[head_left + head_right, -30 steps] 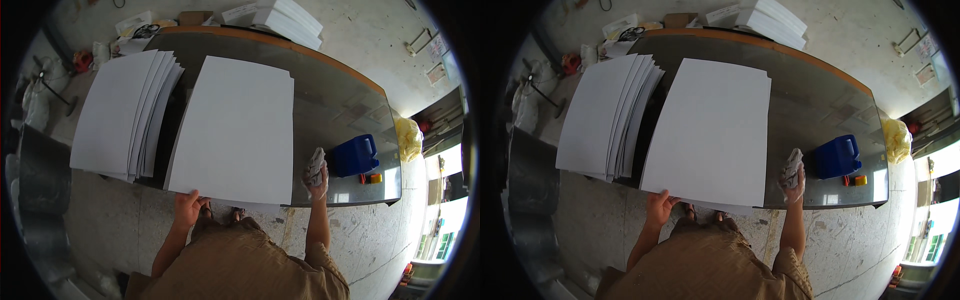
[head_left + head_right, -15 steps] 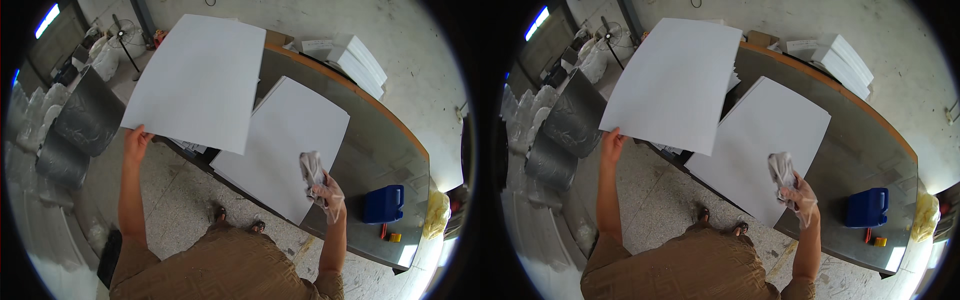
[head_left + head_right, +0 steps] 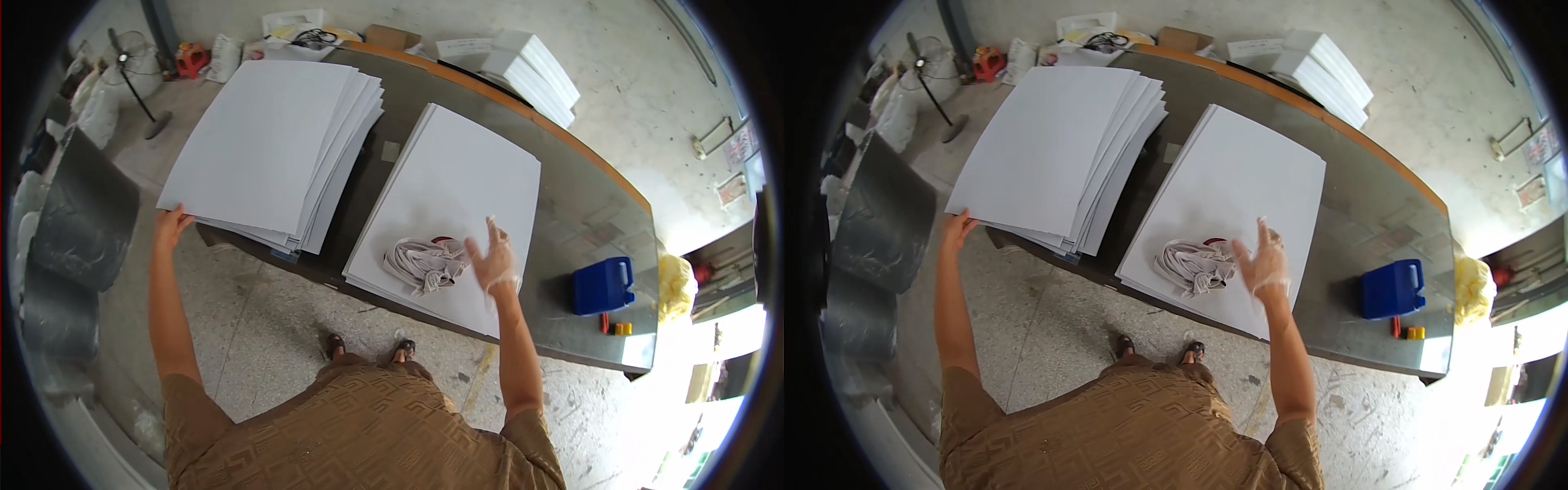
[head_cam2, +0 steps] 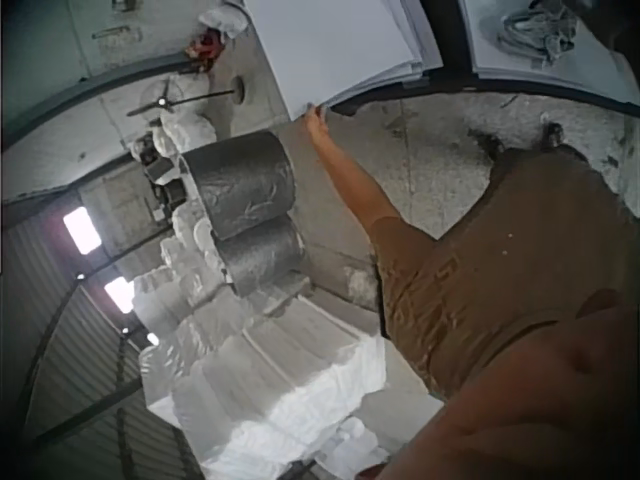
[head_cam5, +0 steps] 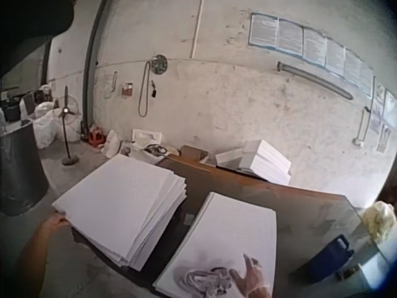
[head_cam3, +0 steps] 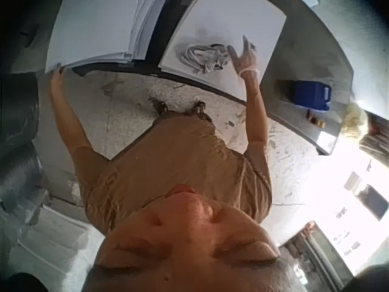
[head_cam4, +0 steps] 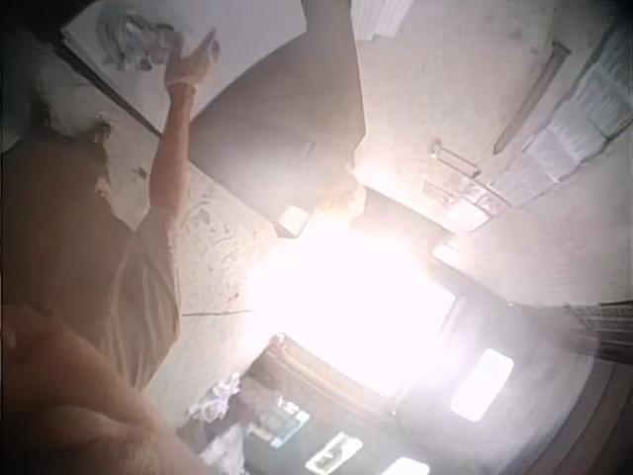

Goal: The person wipes the surface of large white rectangular panels with a cloth. They pick up each panel from a stack, wipe it, and place it back. At 01:03, they pour liquid from a blue container onto the cloth and continue wiping.

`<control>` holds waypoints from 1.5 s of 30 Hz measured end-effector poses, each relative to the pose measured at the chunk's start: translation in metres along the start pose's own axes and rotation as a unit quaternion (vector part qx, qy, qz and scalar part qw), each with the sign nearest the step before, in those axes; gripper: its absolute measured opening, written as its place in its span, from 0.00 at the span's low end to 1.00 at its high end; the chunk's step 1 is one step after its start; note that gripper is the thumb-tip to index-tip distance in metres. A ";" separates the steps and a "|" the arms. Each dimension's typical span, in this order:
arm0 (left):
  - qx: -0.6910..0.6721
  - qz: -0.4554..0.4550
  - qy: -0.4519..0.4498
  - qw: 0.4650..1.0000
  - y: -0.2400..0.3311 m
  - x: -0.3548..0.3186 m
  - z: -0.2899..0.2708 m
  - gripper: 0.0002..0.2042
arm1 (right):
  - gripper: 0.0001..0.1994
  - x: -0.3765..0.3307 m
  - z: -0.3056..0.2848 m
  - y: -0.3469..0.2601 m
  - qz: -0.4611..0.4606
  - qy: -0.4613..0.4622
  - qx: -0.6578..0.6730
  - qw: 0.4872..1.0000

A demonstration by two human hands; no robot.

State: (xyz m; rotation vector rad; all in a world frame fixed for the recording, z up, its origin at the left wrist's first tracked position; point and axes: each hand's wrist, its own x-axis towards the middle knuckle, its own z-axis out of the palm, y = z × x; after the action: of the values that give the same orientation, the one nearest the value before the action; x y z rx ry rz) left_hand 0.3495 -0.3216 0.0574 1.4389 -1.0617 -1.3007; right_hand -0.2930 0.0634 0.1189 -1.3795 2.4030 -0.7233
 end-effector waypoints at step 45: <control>0.222 0.623 -0.219 0.717 -0.123 -0.295 0.313 0.15 | 0.32 0.064 0.102 -0.073 -0.248 0.038 -0.166 0.954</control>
State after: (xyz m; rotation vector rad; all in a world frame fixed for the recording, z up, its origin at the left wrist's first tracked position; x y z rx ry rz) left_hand 0.0181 -0.0290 -0.0097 0.3350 -2.2135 -0.3239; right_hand -0.2248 -0.0514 0.0740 -2.1747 2.3252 -0.4938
